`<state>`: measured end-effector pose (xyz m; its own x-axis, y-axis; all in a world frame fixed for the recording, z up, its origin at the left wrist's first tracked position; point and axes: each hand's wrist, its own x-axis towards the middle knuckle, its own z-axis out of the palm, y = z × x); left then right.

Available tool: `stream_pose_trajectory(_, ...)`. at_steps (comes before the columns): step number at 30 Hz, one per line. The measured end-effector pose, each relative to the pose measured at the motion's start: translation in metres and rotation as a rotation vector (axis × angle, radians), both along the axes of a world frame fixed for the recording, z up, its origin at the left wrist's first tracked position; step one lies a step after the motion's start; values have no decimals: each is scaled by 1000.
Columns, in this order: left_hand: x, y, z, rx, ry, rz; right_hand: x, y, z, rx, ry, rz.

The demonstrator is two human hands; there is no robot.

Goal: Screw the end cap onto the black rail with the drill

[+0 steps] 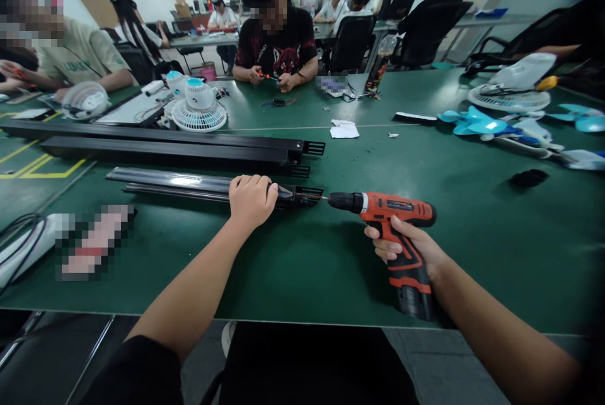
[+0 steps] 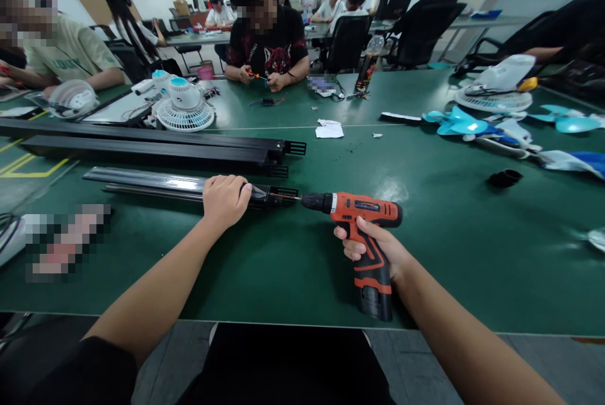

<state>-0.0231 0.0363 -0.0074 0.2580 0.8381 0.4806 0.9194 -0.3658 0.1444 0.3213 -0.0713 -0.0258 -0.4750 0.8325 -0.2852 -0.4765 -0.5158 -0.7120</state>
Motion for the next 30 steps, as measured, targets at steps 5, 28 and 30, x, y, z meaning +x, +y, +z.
stream_pose_trajectory(5,0,0,1,21,11,1,0,0,0,2,-4,-3)
stream_pose_trajectory(28,1,0,1,-2,-18,-9,1,0,-2,-22,26,0)
stream_pose_trajectory(30,0,0,1,-5,-16,-9,1,0,-3,-23,25,-2)
